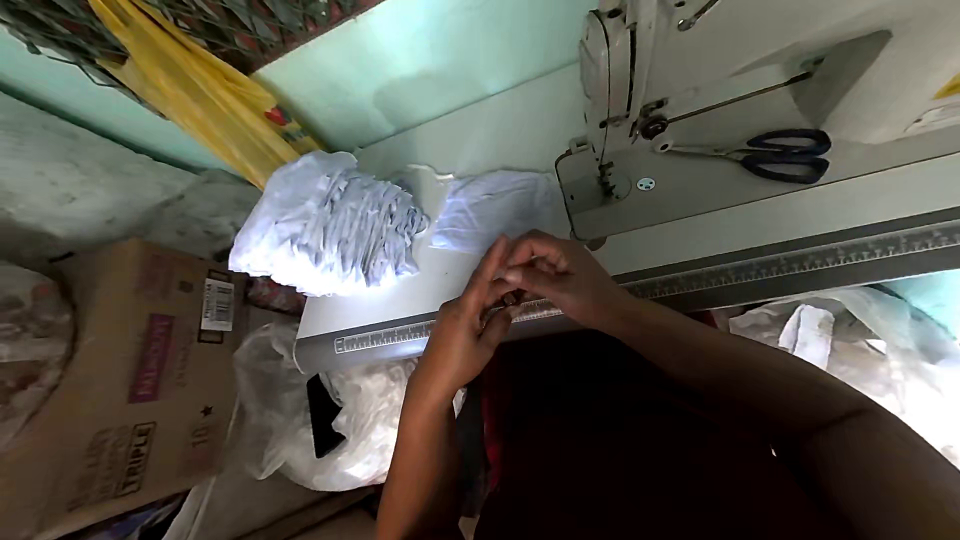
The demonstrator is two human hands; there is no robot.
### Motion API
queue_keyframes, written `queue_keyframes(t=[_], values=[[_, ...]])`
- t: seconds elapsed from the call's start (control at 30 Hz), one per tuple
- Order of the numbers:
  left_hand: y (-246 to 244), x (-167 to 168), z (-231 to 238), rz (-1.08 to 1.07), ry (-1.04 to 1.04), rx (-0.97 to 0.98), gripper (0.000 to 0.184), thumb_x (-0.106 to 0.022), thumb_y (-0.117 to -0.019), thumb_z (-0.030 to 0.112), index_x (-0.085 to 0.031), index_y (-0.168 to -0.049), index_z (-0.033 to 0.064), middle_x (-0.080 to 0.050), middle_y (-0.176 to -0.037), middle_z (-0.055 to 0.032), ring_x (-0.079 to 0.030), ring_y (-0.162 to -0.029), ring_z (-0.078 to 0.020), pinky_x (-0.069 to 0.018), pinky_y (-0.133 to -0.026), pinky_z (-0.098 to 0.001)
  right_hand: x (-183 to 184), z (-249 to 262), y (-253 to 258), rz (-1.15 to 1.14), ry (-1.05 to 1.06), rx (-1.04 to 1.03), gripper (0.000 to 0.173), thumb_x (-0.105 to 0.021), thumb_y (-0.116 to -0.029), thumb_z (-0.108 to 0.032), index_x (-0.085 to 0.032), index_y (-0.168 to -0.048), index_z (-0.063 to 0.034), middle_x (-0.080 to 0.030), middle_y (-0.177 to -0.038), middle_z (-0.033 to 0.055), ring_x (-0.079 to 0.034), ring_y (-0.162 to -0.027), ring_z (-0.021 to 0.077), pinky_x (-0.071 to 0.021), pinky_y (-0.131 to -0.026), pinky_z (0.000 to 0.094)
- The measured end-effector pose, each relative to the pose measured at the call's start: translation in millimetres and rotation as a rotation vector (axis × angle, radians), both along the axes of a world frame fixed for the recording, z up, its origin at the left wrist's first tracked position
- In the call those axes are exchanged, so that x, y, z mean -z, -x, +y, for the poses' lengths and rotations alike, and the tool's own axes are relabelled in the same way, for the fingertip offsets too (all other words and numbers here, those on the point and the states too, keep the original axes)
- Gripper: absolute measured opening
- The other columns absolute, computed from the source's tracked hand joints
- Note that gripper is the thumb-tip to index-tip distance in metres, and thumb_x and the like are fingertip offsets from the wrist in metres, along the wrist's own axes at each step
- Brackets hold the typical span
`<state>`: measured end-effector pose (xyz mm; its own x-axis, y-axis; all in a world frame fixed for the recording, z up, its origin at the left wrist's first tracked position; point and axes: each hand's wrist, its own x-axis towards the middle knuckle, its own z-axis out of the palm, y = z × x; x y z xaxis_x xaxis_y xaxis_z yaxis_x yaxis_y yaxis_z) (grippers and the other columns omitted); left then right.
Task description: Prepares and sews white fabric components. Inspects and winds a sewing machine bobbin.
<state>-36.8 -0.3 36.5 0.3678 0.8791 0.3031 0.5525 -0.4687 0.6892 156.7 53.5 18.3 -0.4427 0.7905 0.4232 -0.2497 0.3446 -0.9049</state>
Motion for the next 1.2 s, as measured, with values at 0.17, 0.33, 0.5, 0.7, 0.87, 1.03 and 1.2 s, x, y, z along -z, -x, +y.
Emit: queue_keyframes(t=[0.17, 0.33, 0.5, 0.7, 0.87, 1.03, 1.2], values=[[7.0, 7.2, 6.0, -0.257, 0.115, 0.145, 0.056, -0.061, -0.0993, 0.004, -0.043, -0.152, 0.0115, -0.073, -0.121, -0.0064, -0.073, -0.103, -0.0193, -0.0611, -0.093, -0.0358, 0.5, 5.5, -11.7, 0.257, 0.258, -0.116, 0.017, -0.052, -0.1035, -0.013, -0.068, -0.097, -0.0110, -0.071, -0.095, 0.0001, -0.065, -0.088, 0.0086, -0.0548, -0.083, 0.0282], [32.8, 13.5, 10.9, -0.272, 0.101, 0.041, 0.019, -0.061, -0.0991, 0.007, -0.065, -0.117, 0.0087, -0.073, -0.119, -0.0055, -0.073, -0.101, -0.0181, -0.0620, -0.090, -0.0353, 15.2, 0.5, -46.6, 0.365, 0.363, -0.145, 0.016, -0.055, -0.1026, -0.025, -0.068, -0.096, -0.0188, -0.070, -0.092, -0.0023, -0.067, -0.092, 0.0105, -0.0561, -0.087, 0.0305], [78.6, 27.1, 30.8, 0.113, -0.050, -0.269, 0.022, -0.058, -0.1011, 0.018, -0.071, -0.112, 0.0045, -0.070, -0.111, -0.0063, -0.069, -0.095, -0.0113, -0.0594, -0.087, -0.0309, 37.8, -9.7, -104.9, 0.283, 0.290, 0.058, 0.015, -0.059, -0.1008, -0.028, -0.070, -0.094, -0.0212, -0.070, -0.090, -0.0041, -0.067, -0.086, 0.0083, -0.0576, -0.084, 0.0289], [96.0, 33.1, 61.6, 0.399, -0.056, -0.405, 0.023, -0.060, -0.1006, 0.016, -0.073, -0.115, 0.0042, -0.065, -0.124, -0.0228, -0.058, -0.120, -0.0433, -0.0451, -0.101, -0.0641, 40.8, -10.8, -163.8, 0.045, 0.094, 0.549, 0.013, -0.058, -0.0992, -0.017, -0.070, -0.100, -0.0201, -0.072, -0.092, -0.0064, -0.069, -0.085, 0.0068, -0.0593, -0.081, 0.0259], [32.3, -4.5, 93.1, 0.338, -0.247, -0.403, 0.030, -0.068, -0.0979, 0.020, -0.071, -0.120, -0.0003, -0.058, -0.132, -0.0304, -0.052, -0.125, -0.0503, -0.0403, -0.105, -0.0656, 40.0, -7.2, -188.8, -0.182, -0.086, 0.773, 0.013, -0.058, -0.0986, -0.015, -0.067, -0.108, -0.0173, -0.069, -0.100, -0.0109, -0.066, -0.093, 0.0021, -0.0571, -0.087, 0.0246], [-78.7, -6.9, 168.0, 0.306, -0.020, -0.045, 0.036, -0.079, -0.0881, 0.023, -0.073, -0.119, 0.0049, -0.061, -0.130, -0.0266, -0.053, -0.126, -0.0464, -0.0409, -0.106, -0.0638, 46.8, 1.3, -184.6, -0.250, -0.064, 0.847, 0.012, -0.056, -0.0982, -0.012, -0.065, -0.107, -0.0113, -0.068, -0.098, -0.0095, -0.064, -0.089, -0.0008, -0.0554, -0.083, 0.0207], [-122.0, 10.5, 208.8, 0.436, 0.172, -0.049, 0.032, -0.078, -0.0895, 0.030, -0.074, -0.114, 0.0091, -0.060, -0.130, -0.0203, -0.051, -0.127, -0.0417, -0.0436, -0.103, -0.0606, 54.7, 5.4, -177.6, -0.331, -0.063, 0.861, 0.013, -0.058, -0.0979, -0.012, -0.065, -0.106, -0.0057, -0.067, -0.096, -0.0065, -0.062, -0.082, -0.0030, -0.0548, -0.075, 0.0172]])
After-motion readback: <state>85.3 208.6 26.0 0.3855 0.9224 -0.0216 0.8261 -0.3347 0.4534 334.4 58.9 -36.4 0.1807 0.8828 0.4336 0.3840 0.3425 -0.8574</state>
